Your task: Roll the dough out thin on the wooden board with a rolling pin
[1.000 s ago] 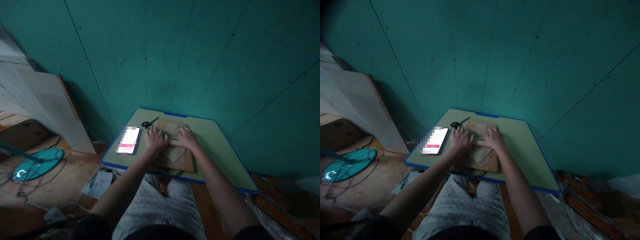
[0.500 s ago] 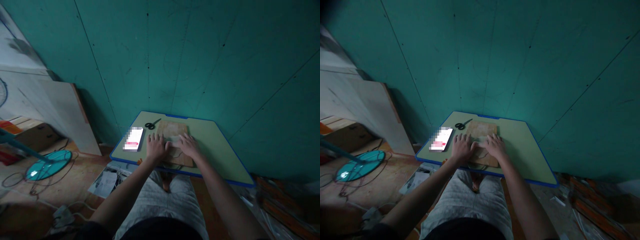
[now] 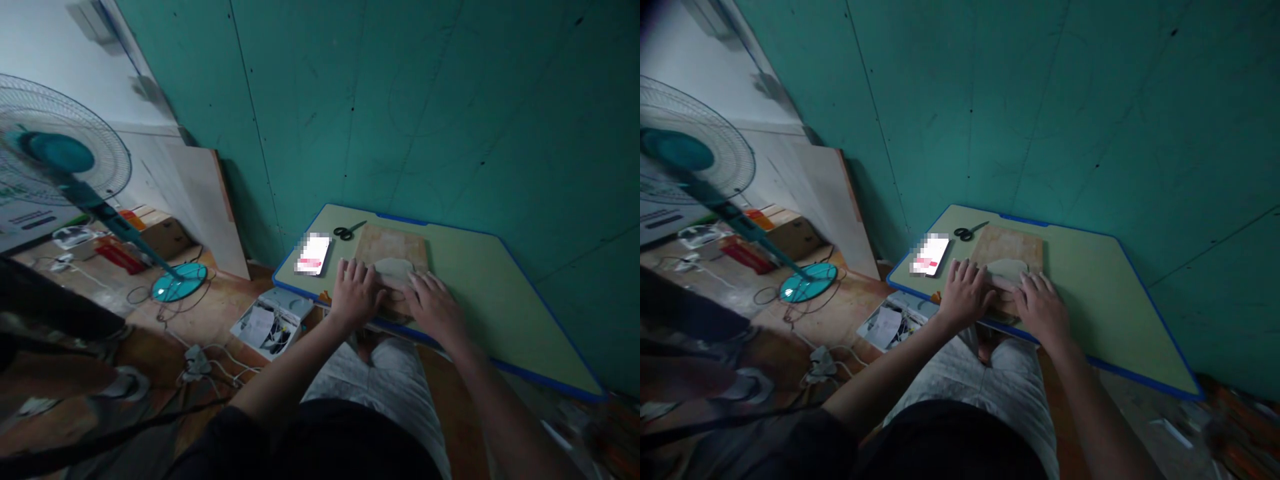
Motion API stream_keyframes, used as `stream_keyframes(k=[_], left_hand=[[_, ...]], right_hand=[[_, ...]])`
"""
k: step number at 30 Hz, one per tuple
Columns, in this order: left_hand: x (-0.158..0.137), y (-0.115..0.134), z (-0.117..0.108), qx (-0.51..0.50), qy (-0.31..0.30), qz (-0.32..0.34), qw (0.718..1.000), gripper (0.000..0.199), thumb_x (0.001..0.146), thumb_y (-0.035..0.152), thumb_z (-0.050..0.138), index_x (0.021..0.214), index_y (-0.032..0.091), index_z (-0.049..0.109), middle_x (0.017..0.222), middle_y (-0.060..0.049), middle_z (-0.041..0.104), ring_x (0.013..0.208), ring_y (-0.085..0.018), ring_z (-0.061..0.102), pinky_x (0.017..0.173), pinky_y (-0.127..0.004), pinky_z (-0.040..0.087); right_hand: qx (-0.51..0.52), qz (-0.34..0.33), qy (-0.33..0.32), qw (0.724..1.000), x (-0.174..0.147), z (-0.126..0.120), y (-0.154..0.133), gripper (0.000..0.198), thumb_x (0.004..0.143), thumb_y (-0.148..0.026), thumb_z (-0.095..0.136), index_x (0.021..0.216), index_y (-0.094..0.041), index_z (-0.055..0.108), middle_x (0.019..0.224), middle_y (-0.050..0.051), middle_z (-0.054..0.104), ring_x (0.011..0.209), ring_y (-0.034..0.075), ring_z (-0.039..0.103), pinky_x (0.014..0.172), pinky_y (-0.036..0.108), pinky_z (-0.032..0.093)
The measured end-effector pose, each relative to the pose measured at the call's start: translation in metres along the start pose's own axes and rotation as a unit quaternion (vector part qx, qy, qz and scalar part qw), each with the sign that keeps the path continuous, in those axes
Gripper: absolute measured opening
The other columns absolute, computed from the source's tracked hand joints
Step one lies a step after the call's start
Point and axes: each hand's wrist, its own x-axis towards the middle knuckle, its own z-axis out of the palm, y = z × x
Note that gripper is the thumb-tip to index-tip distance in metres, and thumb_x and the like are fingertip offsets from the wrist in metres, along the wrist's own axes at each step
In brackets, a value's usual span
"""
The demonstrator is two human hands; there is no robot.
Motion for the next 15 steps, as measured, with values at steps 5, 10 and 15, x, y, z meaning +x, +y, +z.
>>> stream_keyframes(k=[5, 10, 15], left_hand=[[0.03, -0.009, 0.01, -0.006, -0.006, 0.004, 1.0, 0.059, 0.098, 0.051, 0.033, 0.141, 0.013, 0.044, 0.141, -0.018, 0.05, 0.136, -0.032, 0.037, 0.116, -0.051, 0.021], [0.061, -0.006, 0.016, -0.011, -0.021, -0.026, 0.999, 0.058, 0.098, 0.054, 0.028, 0.128, 0.014, 0.058, 0.135, -0.015, 0.057, 0.129, -0.031, 0.045, 0.112, -0.046, 0.028], [0.09, -0.002, 0.022, -0.013, -0.061, -0.059, 0.996, 0.057, 0.096, 0.053, 0.031, 0.115, 0.015, 0.068, 0.132, -0.016, 0.057, 0.125, -0.033, 0.046, 0.106, -0.048, 0.032]], right_hand=[[-0.029, 0.038, -0.034, 0.998, 0.022, 0.0, 0.005, 0.046, 0.098, -0.035, 0.032, 0.127, -0.014, 0.06, 0.132, 0.014, 0.06, 0.129, 0.028, 0.045, 0.107, 0.044, 0.035], [-0.018, 0.074, -0.043, 0.996, 0.045, -0.002, 0.011, 0.04, 0.098, -0.033, 0.033, 0.108, -0.019, 0.069, 0.115, 0.01, 0.067, 0.112, 0.024, 0.055, 0.1, 0.039, 0.038], [0.011, 0.111, -0.025, 0.993, 0.065, 0.002, 0.022, 0.033, 0.093, -0.03, 0.039, 0.106, -0.019, 0.068, 0.113, 0.01, 0.067, 0.103, 0.024, 0.058, 0.09, 0.034, 0.041]])
